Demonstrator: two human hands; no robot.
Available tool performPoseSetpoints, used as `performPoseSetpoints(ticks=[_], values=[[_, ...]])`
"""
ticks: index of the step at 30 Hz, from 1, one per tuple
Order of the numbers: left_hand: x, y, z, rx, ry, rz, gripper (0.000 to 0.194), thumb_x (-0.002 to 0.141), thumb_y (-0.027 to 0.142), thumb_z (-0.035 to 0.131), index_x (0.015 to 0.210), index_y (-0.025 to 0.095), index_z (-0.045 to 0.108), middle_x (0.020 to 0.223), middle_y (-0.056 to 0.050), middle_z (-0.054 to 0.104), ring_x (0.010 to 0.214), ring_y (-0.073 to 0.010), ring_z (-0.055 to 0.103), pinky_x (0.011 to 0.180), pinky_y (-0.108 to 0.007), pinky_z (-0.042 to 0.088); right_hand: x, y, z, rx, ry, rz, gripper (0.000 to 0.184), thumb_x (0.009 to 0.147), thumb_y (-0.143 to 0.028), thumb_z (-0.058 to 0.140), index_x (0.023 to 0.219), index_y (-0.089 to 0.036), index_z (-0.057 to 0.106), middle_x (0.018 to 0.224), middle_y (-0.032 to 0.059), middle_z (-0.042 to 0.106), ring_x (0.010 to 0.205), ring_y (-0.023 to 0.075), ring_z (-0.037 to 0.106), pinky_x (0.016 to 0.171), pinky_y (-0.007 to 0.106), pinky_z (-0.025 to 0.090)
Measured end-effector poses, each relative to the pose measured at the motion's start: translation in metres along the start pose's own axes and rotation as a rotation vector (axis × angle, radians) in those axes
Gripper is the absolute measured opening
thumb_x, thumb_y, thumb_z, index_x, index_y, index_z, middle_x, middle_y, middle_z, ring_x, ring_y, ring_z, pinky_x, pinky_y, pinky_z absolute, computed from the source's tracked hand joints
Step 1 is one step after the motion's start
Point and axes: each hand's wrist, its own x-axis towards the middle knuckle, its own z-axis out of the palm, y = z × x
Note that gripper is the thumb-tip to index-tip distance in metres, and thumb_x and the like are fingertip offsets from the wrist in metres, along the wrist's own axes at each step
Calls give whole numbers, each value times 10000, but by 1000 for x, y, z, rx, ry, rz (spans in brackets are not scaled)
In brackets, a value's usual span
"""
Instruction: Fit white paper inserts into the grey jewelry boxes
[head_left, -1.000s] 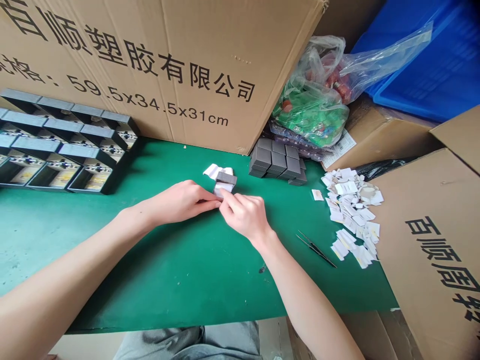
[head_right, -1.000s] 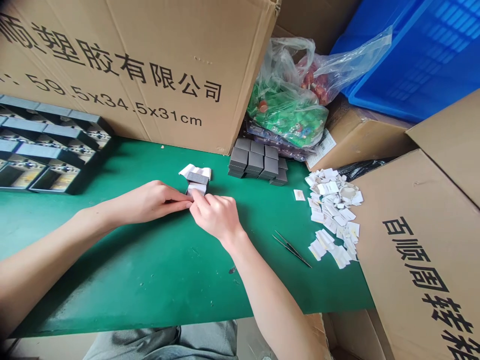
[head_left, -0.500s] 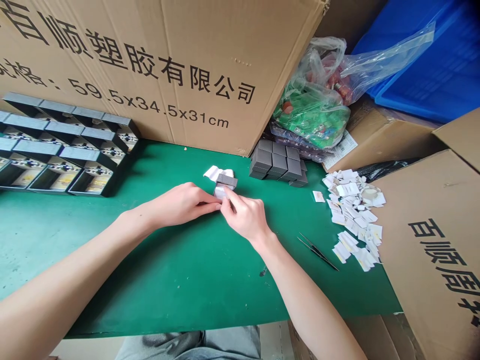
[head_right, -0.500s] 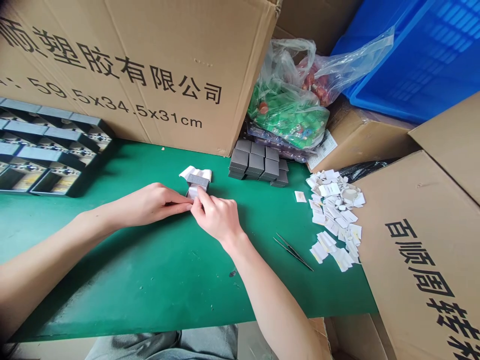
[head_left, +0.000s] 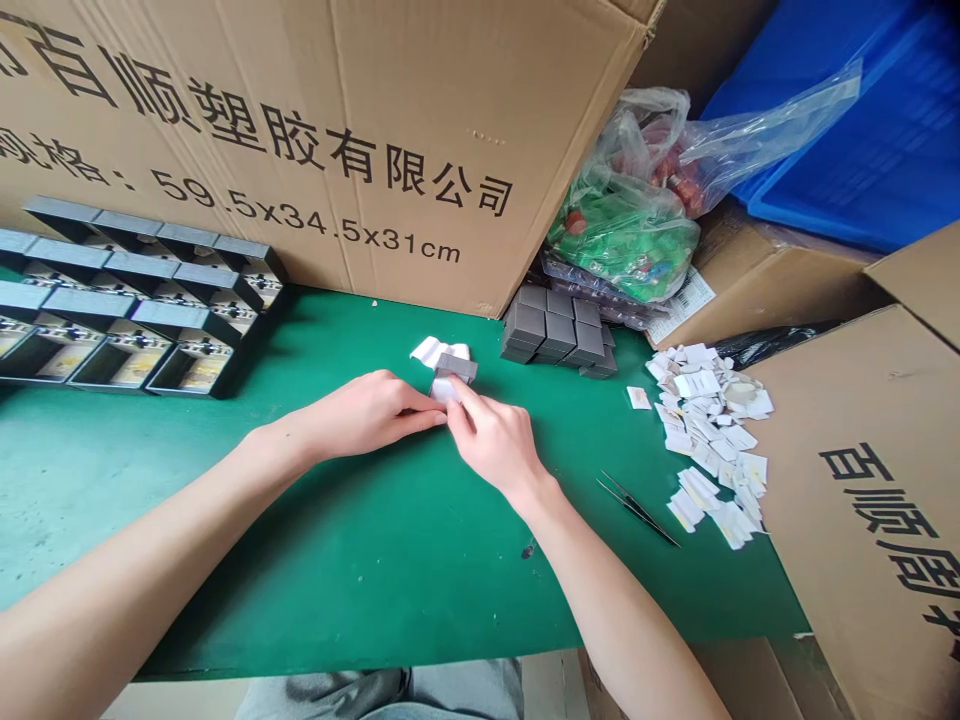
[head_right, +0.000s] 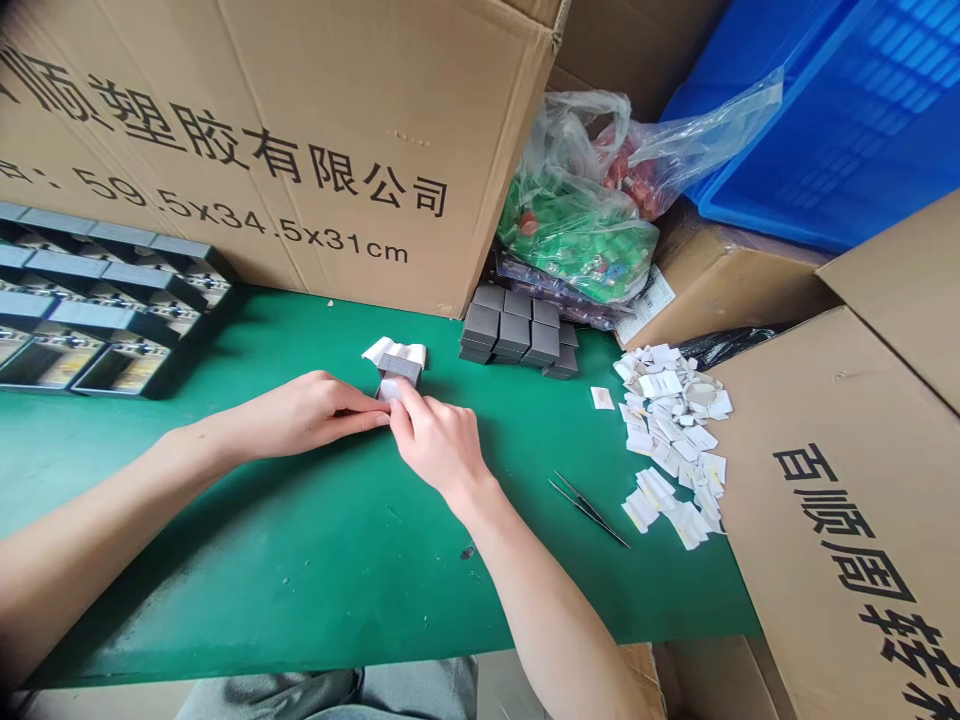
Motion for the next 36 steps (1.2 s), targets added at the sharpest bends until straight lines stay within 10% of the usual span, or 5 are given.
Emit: performPoseSetpoints(ticks=[14,27,36], values=[[0,4,-1,-16,-23,-39,440,1062,465,490,789,201,714,622,6,562,532,-120,372,535,-258,271,8,-23,-20,-243,-269,102,503,1070,-207,371,1552,-140,498,878,92,809,777,257,780,566,283,347],[0,4,2,20,-32,-71,449,1066,469,481,798,205,726,624,-10,594,529,-135,406,547,-281,265,13,-18,-18,-142,-279,68,491,1078,-205,347,1524,-301,530,1069,45,818,850,222,756,585,274,309],[-2,6,1,57,-29,-98,464,1076,470,471,804,210,742,621,-16,606,524,-139,437,529,-294,251,10,-12,-15,-47,-244,62,521,1049,-213,376,1529,-335,539,837,12,797,672,210,706,553,293,252]])
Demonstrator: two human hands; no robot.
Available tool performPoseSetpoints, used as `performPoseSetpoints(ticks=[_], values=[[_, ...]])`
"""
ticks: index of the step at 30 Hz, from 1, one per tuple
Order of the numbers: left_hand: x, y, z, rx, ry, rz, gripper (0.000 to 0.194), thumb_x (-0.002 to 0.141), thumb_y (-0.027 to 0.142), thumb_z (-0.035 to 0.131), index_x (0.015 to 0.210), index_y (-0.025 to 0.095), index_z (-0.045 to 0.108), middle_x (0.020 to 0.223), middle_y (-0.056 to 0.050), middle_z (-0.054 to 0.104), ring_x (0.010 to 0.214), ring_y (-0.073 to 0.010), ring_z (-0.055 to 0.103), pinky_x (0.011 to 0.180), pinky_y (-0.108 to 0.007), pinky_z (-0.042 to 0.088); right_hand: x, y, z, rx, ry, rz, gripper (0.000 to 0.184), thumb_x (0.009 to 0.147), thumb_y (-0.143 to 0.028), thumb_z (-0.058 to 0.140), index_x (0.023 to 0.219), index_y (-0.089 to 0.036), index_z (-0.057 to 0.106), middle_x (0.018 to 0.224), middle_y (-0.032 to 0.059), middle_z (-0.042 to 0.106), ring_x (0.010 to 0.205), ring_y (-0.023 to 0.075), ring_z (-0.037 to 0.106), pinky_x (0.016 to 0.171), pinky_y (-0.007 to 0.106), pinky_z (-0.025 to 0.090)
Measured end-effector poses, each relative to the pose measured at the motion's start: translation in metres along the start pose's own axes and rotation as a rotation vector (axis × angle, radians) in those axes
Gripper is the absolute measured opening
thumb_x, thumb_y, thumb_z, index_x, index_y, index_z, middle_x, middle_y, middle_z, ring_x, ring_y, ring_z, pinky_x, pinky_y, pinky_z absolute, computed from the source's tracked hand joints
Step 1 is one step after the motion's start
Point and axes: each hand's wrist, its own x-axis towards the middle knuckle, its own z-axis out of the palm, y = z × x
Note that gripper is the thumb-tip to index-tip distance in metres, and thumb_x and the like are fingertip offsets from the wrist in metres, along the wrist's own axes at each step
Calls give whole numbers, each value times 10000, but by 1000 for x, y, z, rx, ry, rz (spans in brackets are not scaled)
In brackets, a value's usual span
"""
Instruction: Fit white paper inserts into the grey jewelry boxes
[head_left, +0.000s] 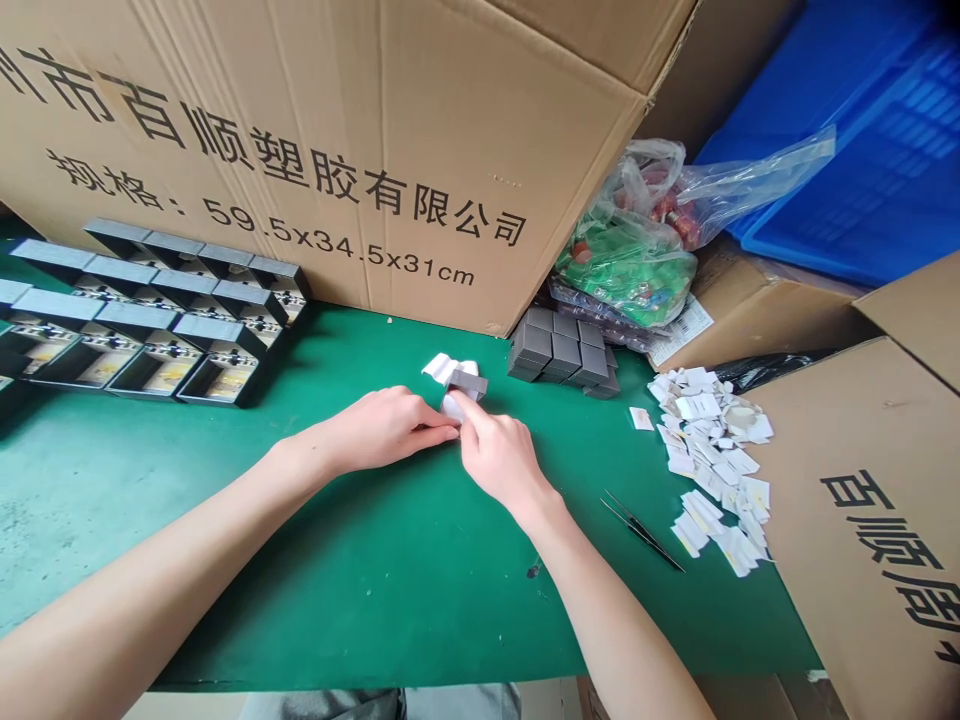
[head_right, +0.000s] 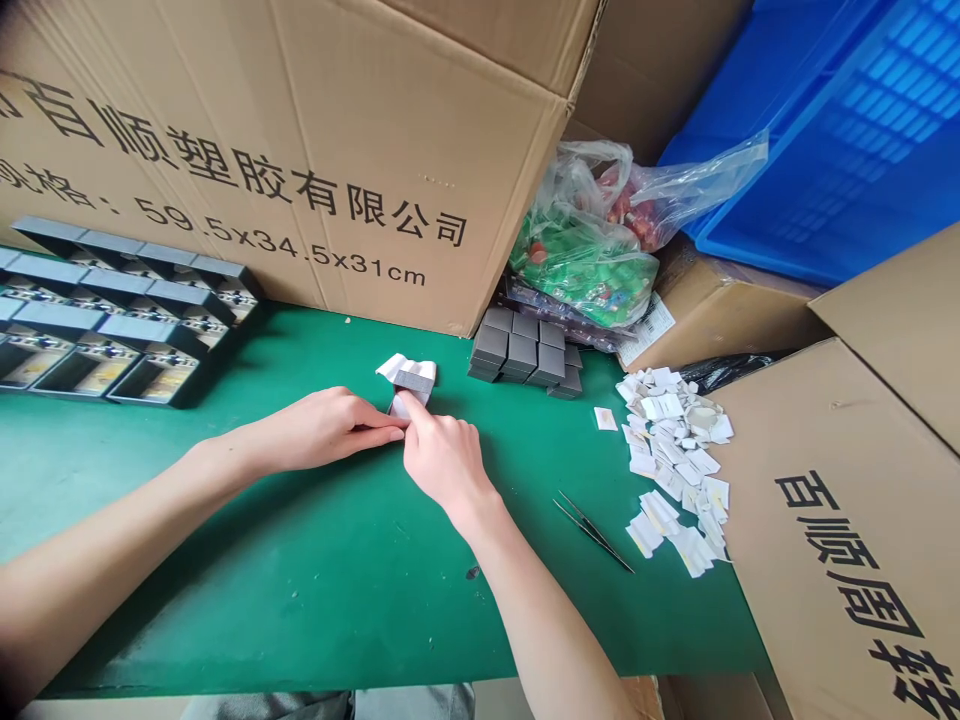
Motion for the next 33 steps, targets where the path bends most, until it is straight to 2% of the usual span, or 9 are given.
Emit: performPoseSetpoints(ticks=[8,13,16,19,21,24,27,29,33], values=[[0,2,-2,-6,36,52,469,1081,469,464,826,210,761,633,-22,637,523,-136,510,525,-281,293,-6,1,4,-103,75,-11,472,1098,-255,323,1491,-211,580,986,70,823,751,189,752,565,269,326],[1,1,-1,-4,44,64,447,1083,468,468,874,218,774,638,-21,652,511,-140,532,520,-295,292,-6,-12,-2,-194,-11,43,526,1051,-182,345,1558,-152,478,895,94,809,753,230,774,575,270,391],[1,0,-2,-5,33,55,425,1081,470,463,977,224,793,645,-21,664,509,-148,537,529,-295,296,-5,-18,-6,-217,-63,57,561,1027,-151,350,1581,-107,431,843,107,798,752,259,780,589,281,425],[1,0,-1,10,15,17,384,1080,469,470,1166,249,773,661,-6,671,523,-163,543,545,-282,308,-5,-14,-8,-186,-63,55,558,1036,-165,353,1588,-149,440,909,98,816,773,262,784,610,282,442],[1,-1,-1,16,7,2,380,1079,483,478,1223,266,754,676,2,675,535,-169,549,550,-275,322,-6,-5,-8,-140,-51,30,539,1057,-182,350,1583,-200,467,1003,86,828,819,249,788,642,273,456],[1,-2,-1,4,5,9,384,1082,502,475,1188,267,761,703,5,692,564,-166,575,565,-266,350,-9,15,-12,-49,-38,-81,489,1091,-199,348,1534,-234,550,1134,76,821,930,213,784,727,254,481],[2,-2,-2,-19,10,3,379,1074,507,486,1158,268,768,698,14,696,568,-159,584,577,-254,372,-15,29,-17,43,-8,-147,415,1094,-215,390,1365,-221,704,1165,69,817,978,185,773,799,241,492],[3,-2,-3,-37,13,7,380,1064,514,500,1157,268,774,697,14,706,566,-157,594,575,-247,385,-18,31,-20,80,2,-139,376,1083,-235,436,1301,-218,742,1154,60,821,972,180,771,816,242,495],[2,-4,-2,-67,47,63,402,1060,522,519,1159,244,791,763,-20,766,591,-160,641,598,-247,421,-20,20,-18,54,-34,-141,369,1108,-340,455,1360,-244,707,1112,41,828,937,187,779,756,256,469]])
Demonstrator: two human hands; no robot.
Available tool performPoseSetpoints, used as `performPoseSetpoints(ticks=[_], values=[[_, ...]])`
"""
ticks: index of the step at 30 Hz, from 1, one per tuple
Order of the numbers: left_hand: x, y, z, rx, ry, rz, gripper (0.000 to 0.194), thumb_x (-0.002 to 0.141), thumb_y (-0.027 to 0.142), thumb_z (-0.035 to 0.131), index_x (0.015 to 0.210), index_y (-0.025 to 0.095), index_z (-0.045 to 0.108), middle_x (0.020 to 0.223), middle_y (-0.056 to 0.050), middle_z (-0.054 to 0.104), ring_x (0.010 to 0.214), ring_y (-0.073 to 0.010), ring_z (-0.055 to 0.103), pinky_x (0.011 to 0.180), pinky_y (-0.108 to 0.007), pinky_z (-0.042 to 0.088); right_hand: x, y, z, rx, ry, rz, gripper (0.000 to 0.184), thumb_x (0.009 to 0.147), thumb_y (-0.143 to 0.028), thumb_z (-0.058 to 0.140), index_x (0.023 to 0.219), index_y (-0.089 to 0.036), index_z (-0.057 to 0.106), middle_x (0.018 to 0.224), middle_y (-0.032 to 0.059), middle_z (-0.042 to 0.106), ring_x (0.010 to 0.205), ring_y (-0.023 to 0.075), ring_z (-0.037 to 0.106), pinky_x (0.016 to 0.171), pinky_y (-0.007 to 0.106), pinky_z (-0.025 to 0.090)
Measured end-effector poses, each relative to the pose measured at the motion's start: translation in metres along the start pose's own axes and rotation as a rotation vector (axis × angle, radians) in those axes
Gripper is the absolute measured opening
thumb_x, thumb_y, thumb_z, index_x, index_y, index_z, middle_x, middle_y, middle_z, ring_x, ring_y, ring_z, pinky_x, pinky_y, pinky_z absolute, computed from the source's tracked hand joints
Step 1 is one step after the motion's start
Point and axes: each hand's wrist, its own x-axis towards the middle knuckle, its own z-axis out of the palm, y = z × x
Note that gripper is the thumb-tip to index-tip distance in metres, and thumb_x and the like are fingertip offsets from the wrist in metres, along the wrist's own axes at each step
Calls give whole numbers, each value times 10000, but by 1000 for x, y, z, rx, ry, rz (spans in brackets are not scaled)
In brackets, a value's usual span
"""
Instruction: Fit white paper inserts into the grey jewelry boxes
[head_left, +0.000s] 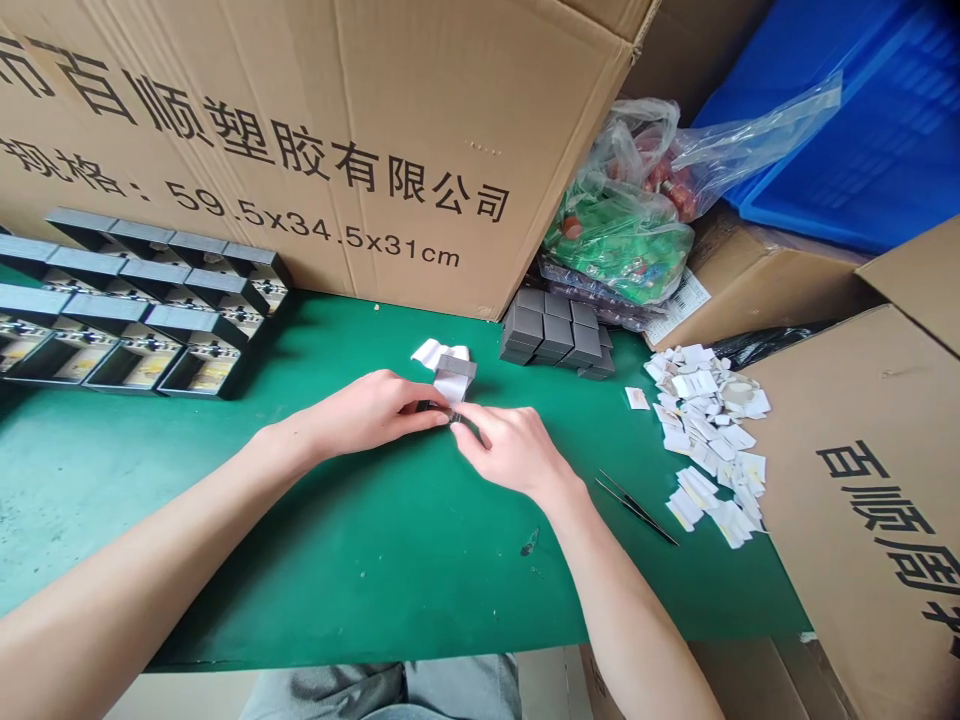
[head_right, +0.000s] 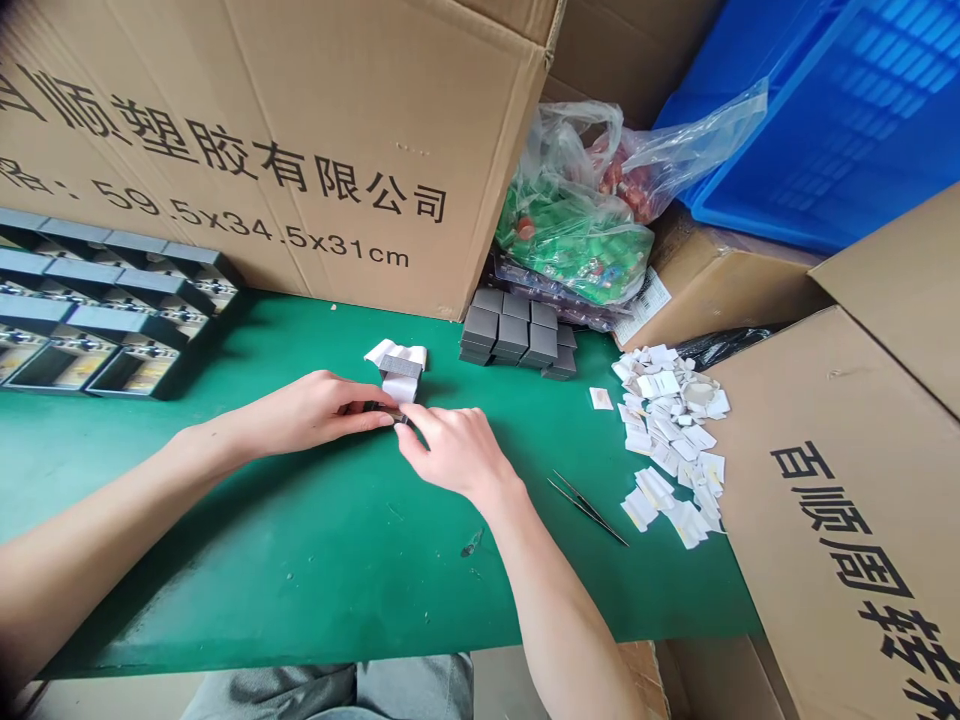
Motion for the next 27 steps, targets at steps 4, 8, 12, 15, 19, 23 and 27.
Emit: performPoseSetpoints(ticks=[4,8,12,15,19,23,27], values=[[-1,0,3,70,68,56,422,1066,532,516,1080,240,820,749,-49,767,573,-157,636,593,-261,409,4,-11,5,-82,-48,29,409,1149,-352,353,1367,-221,673,1114,70,824,949,203,788,670,263,413],[-2,1,3,156,77,41,447,1076,528,498,1032,239,835,742,-66,767,575,-163,635,587,-280,380,6,-16,6,-91,-92,66,407,1158,-347,316,1362,-210,641,1059,75,827,918,218,796,642,268,398],[-2,0,0,194,34,15,451,1074,536,502,1035,236,836,735,-57,764,583,-170,628,581,-298,350,6,-16,5,-78,-109,72,415,1150,-323,315,1422,-208,606,1040,77,827,906,229,797,653,271,417],[-2,-2,-2,193,18,20,447,1075,530,501,1045,233,833,734,-51,760,595,-170,630,586,-301,343,6,-16,5,-79,-103,72,424,1149,-327,313,1432,-207,606,1048,84,826,900,235,795,669,275,430],[-1,-4,-2,173,21,19,448,1074,536,495,1102,245,834,753,-46,775,588,-162,623,577,-290,349,6,-15,5,-67,-110,66,415,1151,-321,316,1446,-226,593,1060,74,827,889,231,793,666,271,434],[-2,-7,0,127,32,-12,422,1058,549,522,1121,273,835,799,-41,801,573,-154,610,569,-277,366,6,-15,6,-63,-119,79,402,1148,-314,330,1455,-238,578,1099,77,824,909,233,791,670,266,437],[-3,-9,2,134,23,-40,389,1055,538,540,1200,307,817,826,-28,809,616,-172,645,589,-277,382,6,-15,6,-47,-116,97,389,1146,-308,333,1439,-253,583,1133,59,821,937,228,791,669,270,435]])
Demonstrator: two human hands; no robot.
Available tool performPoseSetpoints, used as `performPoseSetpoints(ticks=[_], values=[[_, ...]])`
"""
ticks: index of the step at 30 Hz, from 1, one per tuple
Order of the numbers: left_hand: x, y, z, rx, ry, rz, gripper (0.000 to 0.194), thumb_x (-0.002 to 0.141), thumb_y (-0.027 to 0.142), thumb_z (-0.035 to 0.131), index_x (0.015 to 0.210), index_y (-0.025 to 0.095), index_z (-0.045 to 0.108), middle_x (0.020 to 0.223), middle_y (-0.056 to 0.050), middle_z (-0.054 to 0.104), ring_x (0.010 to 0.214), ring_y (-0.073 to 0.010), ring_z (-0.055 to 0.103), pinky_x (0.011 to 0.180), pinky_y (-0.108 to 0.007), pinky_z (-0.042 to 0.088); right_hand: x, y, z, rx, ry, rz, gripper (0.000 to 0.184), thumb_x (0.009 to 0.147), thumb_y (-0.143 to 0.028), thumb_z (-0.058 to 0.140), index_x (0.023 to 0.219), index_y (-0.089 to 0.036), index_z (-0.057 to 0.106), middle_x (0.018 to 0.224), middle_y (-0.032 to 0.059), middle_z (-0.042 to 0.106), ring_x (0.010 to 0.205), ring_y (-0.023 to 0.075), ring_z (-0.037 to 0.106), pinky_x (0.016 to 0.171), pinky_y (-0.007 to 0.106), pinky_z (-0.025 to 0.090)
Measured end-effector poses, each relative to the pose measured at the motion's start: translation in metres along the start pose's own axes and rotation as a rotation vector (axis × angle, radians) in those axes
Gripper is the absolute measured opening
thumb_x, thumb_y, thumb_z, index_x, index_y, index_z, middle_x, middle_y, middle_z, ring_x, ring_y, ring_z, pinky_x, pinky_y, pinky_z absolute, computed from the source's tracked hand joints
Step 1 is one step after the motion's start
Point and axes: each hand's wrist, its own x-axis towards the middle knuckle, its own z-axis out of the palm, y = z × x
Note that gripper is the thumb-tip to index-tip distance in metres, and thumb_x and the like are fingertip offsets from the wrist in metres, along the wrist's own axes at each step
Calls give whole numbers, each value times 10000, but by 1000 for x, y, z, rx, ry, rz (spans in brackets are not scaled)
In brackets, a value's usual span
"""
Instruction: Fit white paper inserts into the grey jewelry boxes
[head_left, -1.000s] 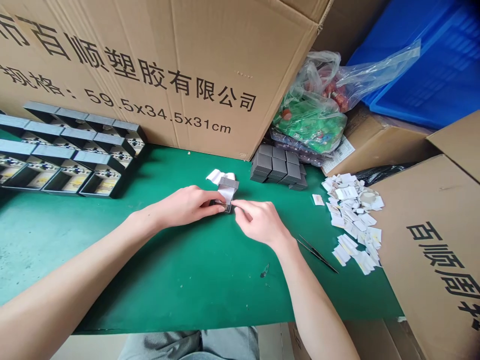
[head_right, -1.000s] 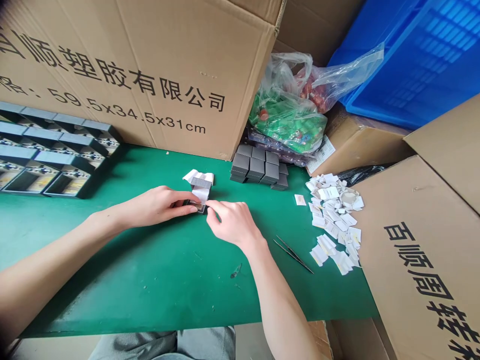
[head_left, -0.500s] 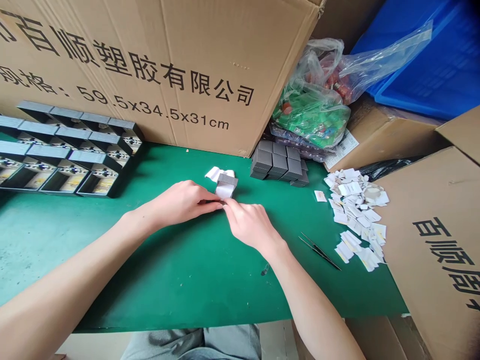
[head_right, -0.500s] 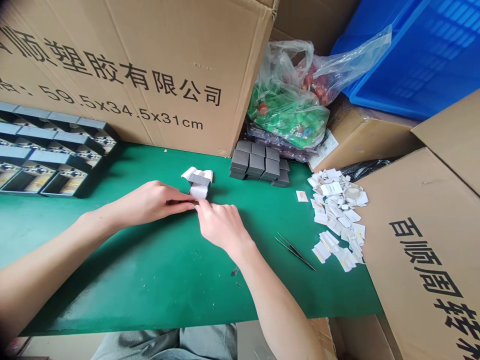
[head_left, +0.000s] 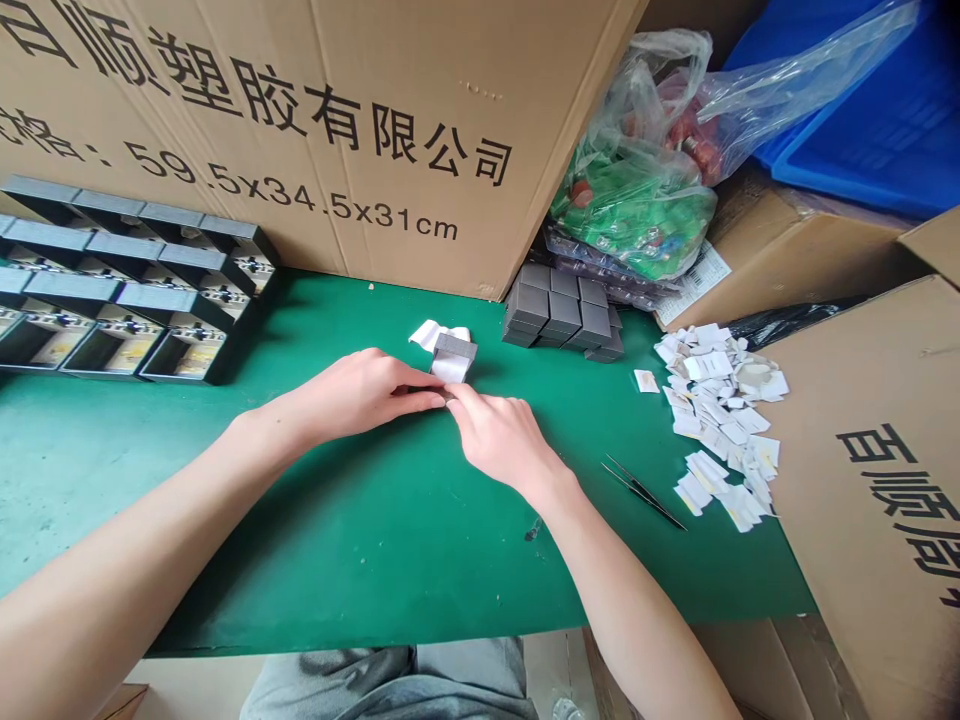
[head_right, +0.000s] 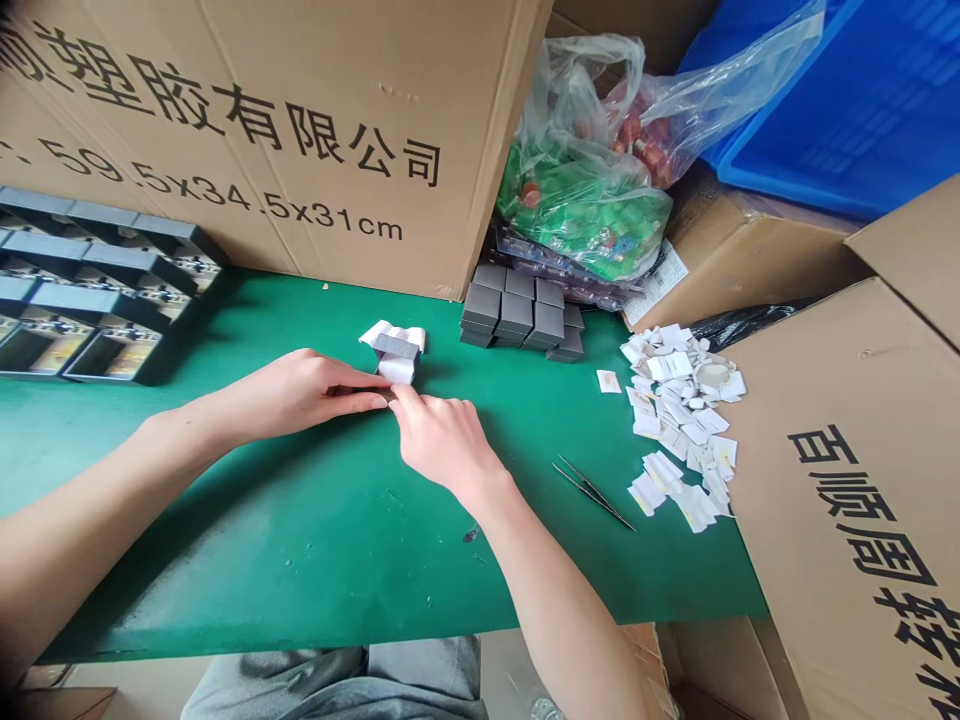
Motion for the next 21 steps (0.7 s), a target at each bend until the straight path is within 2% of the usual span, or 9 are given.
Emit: performPoseSetpoints(ticks=[5,10,15,21], values=[[-2,1,0,96,32,32,383,1067,542,527,1212,327,809,916,-48,814,742,-222,704,625,-292,391,-1,-1,-2,24,-1,8,424,1153,-313,313,1519,-252,518,1126,61,822,914,222,791,678,265,448],[-2,7,0,152,44,-1,422,1066,559,517,1182,278,809,838,-76,775,701,-231,684,594,-308,362,0,-2,-4,18,-47,16,453,1145,-281,309,1560,-257,488,1122,78,819,938,233,790,677,265,446],[-1,14,2,229,-53,-45,494,1079,572,463,1235,229,782,766,-85,753,665,-237,686,562,-308,334,2,-1,-3,1,-26,22,410,1137,-278,347,1485,-282,563,1072,53,826,922,241,787,643,279,399],[-3,18,3,372,-46,-39,414,1085,499,487,1269,251,762,829,-74,772,705,-254,721,552,-297,357,3,2,3,8,50,3,405,1154,-344,340,1443,-281,617,1077,43,827,931,221,783,649,283,373]])
